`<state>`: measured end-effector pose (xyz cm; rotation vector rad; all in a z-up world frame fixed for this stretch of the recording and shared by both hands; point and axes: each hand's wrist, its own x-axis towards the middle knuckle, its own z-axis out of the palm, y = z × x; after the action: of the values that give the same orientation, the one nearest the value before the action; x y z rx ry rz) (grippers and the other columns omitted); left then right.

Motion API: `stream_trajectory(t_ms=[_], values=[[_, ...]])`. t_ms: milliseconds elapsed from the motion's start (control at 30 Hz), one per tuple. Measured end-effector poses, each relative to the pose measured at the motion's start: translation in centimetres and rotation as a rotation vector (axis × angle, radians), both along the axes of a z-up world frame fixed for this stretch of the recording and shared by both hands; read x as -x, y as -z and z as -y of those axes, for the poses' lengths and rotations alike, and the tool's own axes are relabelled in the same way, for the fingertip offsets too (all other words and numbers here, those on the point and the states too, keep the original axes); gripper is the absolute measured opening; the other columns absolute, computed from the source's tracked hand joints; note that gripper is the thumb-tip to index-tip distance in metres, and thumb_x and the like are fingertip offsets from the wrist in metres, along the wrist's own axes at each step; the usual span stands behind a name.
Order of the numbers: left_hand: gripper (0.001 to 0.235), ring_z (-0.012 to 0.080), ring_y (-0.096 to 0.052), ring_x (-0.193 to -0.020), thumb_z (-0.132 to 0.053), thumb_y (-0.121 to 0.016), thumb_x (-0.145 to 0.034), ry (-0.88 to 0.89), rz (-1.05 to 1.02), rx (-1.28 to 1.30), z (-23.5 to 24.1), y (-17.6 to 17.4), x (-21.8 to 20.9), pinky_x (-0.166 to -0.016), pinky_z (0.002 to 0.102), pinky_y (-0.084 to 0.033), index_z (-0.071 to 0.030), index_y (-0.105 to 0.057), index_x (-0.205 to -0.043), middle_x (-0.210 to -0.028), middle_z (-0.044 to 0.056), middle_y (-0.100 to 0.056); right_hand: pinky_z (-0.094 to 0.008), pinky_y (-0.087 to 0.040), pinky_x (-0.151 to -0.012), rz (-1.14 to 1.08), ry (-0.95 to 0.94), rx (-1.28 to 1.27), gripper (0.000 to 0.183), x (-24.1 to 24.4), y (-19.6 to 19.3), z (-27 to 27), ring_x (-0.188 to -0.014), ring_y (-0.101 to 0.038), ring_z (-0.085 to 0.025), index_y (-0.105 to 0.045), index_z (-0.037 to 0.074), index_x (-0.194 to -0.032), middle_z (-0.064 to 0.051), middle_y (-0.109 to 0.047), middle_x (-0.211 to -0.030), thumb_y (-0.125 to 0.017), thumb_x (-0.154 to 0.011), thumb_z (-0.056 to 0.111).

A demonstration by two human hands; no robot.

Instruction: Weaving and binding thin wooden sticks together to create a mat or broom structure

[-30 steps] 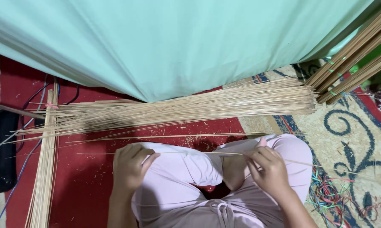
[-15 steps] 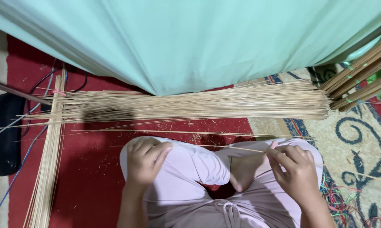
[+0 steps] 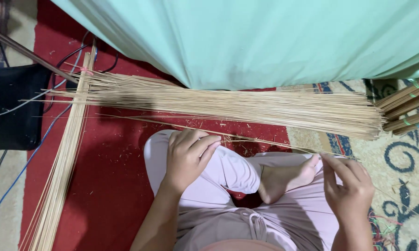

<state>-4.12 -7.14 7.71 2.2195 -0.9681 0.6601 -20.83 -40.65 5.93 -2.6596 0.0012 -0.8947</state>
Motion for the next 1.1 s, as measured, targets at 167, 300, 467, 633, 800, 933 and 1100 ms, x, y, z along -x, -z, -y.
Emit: stream_trajectory(t_ms=[167, 300, 467, 633, 800, 933, 1100], values=[[0.005, 0.0185, -0.061, -0.08, -0.02, -0.076, -0.097, -0.005, -0.039, 0.013, -0.2, -0.9, 0.1, -0.077, 0.039, -0.041, -0.021, -0.073, -0.101, -0.091, -0.007, -0.068, -0.038, -0.053, -0.088, 0.002, 0.042, -0.051, 0.018, 0.5, -1.3, 0.3, -0.092, -0.068, -0.027, -0.079, 0.0, -0.116, -0.016, -0.073, -0.104, -0.074, -0.104, -0.011], [0.006, 0.016, -0.061, -0.082, -0.023, -0.076, -0.096, -0.039, -0.073, 0.001, 0.0, -0.7, 0.1, -0.082, 0.038, -0.038, -0.026, -0.071, -0.1, -0.091, -0.009, -0.067, -0.037, -0.054, -0.088, -0.019, 0.059, -0.053, 0.016, 0.8, -2.3, 0.5, -0.092, -0.068, -0.026, -0.079, 0.002, -0.115, -0.014, -0.073, -0.104, -0.074, -0.103, -0.007], [0.005, 0.0159, -0.06, -0.082, -0.023, -0.073, -0.098, -0.025, 0.007, -0.041, -0.3, -1.6, 0.1, -0.088, 0.041, -0.034, -0.027, -0.07, -0.1, -0.091, -0.01, -0.064, -0.037, -0.053, -0.089, -0.129, 0.072, -0.052, 0.013, 1.3, -2.9, 2.1, -0.091, -0.069, -0.025, -0.078, 0.007, -0.109, -0.009, -0.073, -0.102, -0.071, -0.099, 0.002], [0.015, 0.0211, -0.06, -0.093, -0.031, -0.065, -0.098, -0.104, -0.126, -0.231, 1.9, -0.5, 1.4, -0.098, 0.052, -0.027, -0.026, -0.077, -0.092, -0.091, -0.008, -0.065, -0.034, -0.054, -0.082, -0.167, 0.013, -0.129, 0.009, 1.0, -2.6, 0.7, -0.084, -0.07, -0.023, -0.074, 0.004, -0.1, -0.008, -0.074, -0.092, -0.068, -0.095, 0.006], [0.012, 0.0198, -0.057, -0.09, -0.035, -0.062, -0.099, 0.063, -0.056, -0.206, 5.5, -0.8, 4.1, -0.096, 0.047, -0.028, -0.03, -0.07, -0.093, -0.089, -0.007, -0.06, -0.031, -0.056, -0.079, -0.203, -0.261, -0.242, 0.029, -1.3, -3.3, -4.2, -0.085, -0.075, -0.018, -0.074, 0.018, -0.119, -0.001, -0.08, -0.106, -0.067, -0.091, 0.013], [0.018, 0.0216, -0.055, -0.086, -0.035, -0.06, -0.101, 0.157, -0.098, -0.144, 6.4, -0.3, 5.7, -0.089, 0.046, -0.03, -0.024, -0.069, -0.09, -0.085, -0.004, -0.058, -0.031, -0.052, -0.077, -0.19, -0.339, -0.261, 0.026, -2.1, -1.9, -7.3, -0.082, -0.072, -0.021, -0.075, 0.017, -0.116, -0.003, -0.073, -0.092, -0.067, -0.091, 0.013], [0.009, 0.0225, -0.056, -0.081, -0.027, -0.069, -0.092, 0.219, -0.18, -0.057, 6.4, 0.7, 4.4, -0.081, 0.041, -0.035, -0.022, -0.072, -0.085, -0.082, -0.003, -0.061, -0.033, -0.053, -0.073, -0.198, -0.369, -0.346, 0.015, -3.3, -1.5, -7.6, -0.077, -0.071, -0.023, -0.076, 0.014, -0.106, -0.005, -0.075, -0.088, -0.068, -0.094, 0.019]])
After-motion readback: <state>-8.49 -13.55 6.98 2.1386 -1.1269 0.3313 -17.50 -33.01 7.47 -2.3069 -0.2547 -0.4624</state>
